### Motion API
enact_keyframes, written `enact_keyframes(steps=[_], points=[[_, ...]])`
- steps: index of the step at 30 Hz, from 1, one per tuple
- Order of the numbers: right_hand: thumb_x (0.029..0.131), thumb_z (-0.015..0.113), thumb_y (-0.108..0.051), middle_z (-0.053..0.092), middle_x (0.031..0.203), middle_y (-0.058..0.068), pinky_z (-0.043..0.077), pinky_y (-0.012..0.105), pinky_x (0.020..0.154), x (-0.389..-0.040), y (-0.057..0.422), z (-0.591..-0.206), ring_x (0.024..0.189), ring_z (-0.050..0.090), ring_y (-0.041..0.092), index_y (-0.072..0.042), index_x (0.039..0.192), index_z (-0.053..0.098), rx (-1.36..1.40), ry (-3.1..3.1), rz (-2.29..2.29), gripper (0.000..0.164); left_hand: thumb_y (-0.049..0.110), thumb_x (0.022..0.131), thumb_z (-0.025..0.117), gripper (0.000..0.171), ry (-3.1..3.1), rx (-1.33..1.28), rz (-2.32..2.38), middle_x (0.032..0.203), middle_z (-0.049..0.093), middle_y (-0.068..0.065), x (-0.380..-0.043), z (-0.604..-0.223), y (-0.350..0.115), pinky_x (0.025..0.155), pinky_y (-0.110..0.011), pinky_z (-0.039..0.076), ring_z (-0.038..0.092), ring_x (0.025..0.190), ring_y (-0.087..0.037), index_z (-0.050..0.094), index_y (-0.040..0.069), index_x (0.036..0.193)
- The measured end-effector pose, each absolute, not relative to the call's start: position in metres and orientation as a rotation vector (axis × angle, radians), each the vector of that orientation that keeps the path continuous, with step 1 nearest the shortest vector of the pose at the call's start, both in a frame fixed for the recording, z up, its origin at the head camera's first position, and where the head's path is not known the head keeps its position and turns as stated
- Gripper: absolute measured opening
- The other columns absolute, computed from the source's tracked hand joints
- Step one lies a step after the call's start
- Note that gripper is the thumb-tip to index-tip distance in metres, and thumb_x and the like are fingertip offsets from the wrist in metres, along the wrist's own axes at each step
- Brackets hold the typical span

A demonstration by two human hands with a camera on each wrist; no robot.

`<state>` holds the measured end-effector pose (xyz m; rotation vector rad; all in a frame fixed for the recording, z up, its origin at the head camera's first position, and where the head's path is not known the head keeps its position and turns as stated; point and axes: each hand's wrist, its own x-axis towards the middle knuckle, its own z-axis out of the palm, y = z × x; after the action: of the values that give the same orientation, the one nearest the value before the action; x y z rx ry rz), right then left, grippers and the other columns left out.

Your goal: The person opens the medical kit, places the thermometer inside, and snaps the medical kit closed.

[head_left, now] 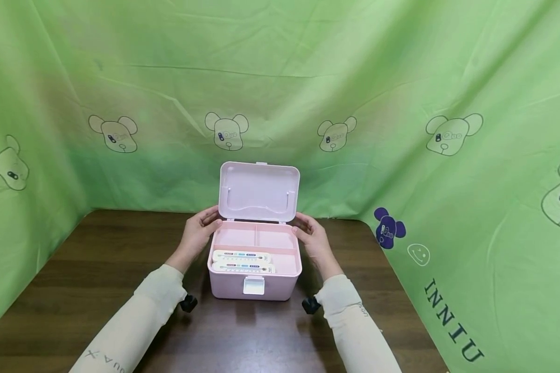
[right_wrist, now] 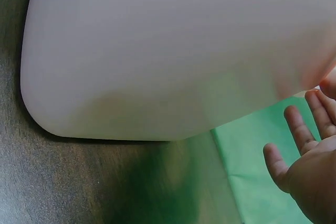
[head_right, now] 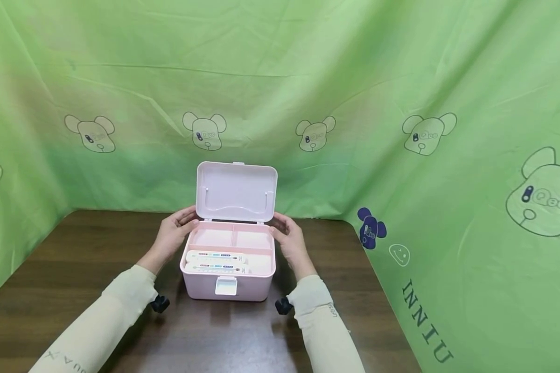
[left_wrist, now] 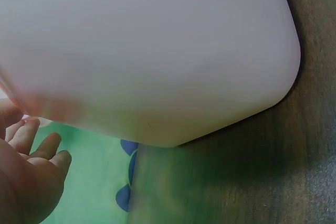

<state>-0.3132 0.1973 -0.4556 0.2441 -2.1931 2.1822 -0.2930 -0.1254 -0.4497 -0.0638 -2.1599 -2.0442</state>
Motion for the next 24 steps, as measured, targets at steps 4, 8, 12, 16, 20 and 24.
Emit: enact_keyframes(steps=[4,8,12,16,20,24], points=[[0.098,0.063,0.005,0.054,0.144,0.030,0.052,0.015,0.089,-0.307,0.195,-0.446,0.135,0.051,0.040,0.006,0.147,0.049,0.246,-2.196,2.177,0.051,0.004,0.098,0.067,0.049,-2.158,-0.066,-2.013,0.144,0.059,-0.020,-0.293,-0.450,-0.126,0.113,-0.040,0.046,0.054,0.138,-0.030,0.056,0.001,0.145],[0.097,0.063,0.007,0.054,0.143,0.031,0.051,0.014,0.089,-0.296,0.192,-0.434,0.134,0.052,0.042,0.009,0.144,0.050,0.249,-2.212,2.141,0.050,0.006,0.098,0.068,0.048,-2.163,-0.056,-1.993,0.143,0.060,-0.019,-0.294,-0.451,-0.127,0.110,-0.036,0.049,0.056,0.136,-0.029,0.057,0.002,0.145],[0.097,0.064,0.006,0.055,0.143,0.031,0.051,0.013,0.090,-0.292,0.190,-0.430,0.134,0.052,0.042,0.010,0.143,0.052,0.257,-2.193,2.132,0.048,0.006,0.098,0.068,0.047,-2.145,-0.065,-1.990,0.141,0.062,-0.019,-0.295,-0.453,-0.127,0.106,-0.028,0.051,0.057,0.134,-0.029,0.058,0.002,0.143],[0.096,0.065,0.006,0.056,0.141,0.031,0.051,0.013,0.089,-0.290,0.190,-0.430,0.132,0.053,0.041,0.009,0.142,0.053,0.263,-2.181,2.113,0.048,0.006,0.098,0.069,0.046,-2.133,-0.071,-1.988,0.140,0.063,-0.019,-0.296,-0.453,-0.127,0.099,-0.019,0.052,0.058,0.133,-0.028,0.059,0.002,0.143],[0.095,0.067,0.004,0.057,0.140,0.031,0.051,0.013,0.088,-0.290,0.190,-0.432,0.131,0.055,0.039,0.008,0.141,0.055,0.241,-2.190,2.091,0.047,0.006,0.097,0.070,0.046,-2.130,-0.055,-1.993,0.138,0.064,-0.018,-0.294,-0.454,-0.127,0.097,-0.016,0.052,0.059,0.132,-0.026,0.060,0.002,0.142],[0.095,0.067,0.004,0.058,0.138,0.031,0.051,0.013,0.088,-0.289,0.189,-0.432,0.127,0.056,0.037,0.008,0.140,0.056,0.218,-2.177,2.081,0.046,0.005,0.096,0.070,0.044,-2.087,-0.060,-2.013,0.136,0.064,-0.020,-0.295,-0.456,-0.126,0.093,-0.013,0.052,0.060,0.131,-0.028,0.062,0.001,0.140]])
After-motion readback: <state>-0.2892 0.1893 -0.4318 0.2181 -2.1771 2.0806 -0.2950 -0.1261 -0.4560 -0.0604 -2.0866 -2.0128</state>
